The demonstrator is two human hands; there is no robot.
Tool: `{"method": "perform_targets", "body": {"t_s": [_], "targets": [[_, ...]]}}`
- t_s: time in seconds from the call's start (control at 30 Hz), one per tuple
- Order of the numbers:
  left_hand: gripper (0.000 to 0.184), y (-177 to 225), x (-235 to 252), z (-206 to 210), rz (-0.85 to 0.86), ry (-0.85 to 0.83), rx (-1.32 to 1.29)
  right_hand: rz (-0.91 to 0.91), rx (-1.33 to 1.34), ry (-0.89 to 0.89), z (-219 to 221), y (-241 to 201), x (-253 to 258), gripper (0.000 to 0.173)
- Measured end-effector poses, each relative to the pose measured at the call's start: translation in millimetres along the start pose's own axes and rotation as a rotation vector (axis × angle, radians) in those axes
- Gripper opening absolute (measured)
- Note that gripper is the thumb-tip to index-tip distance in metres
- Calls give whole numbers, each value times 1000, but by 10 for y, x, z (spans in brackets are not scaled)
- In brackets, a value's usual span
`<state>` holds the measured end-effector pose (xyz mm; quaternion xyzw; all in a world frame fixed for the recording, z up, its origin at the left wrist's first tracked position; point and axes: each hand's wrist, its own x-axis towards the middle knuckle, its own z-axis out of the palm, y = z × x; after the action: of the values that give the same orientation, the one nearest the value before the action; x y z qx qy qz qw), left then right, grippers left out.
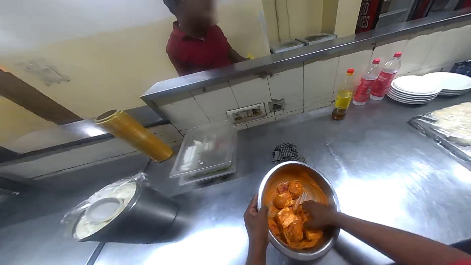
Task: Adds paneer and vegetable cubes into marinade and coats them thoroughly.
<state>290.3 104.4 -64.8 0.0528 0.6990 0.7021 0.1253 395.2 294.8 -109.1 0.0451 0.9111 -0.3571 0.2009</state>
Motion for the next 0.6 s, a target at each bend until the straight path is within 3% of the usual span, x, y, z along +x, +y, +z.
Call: {"method": "perform_targets", "body": {"t_s": [0.17, 0.27, 0.43, 0.6], "targets": [[49, -59, -32, 10, 13, 48, -19, 334, -58, -47, -21, -176, -90, 58], [47, -37, -5, 15, 11, 60, -13, 408, 46, -19, 137, -337, -192, 65], [46, 136, 79, 71, -11, 5, 60, 371, 319, -53, 94, -376, -179, 56], [50, 107, 122, 38, -33, -23, 90, 158, 28, -101, -33, -216, -110, 43]]}}
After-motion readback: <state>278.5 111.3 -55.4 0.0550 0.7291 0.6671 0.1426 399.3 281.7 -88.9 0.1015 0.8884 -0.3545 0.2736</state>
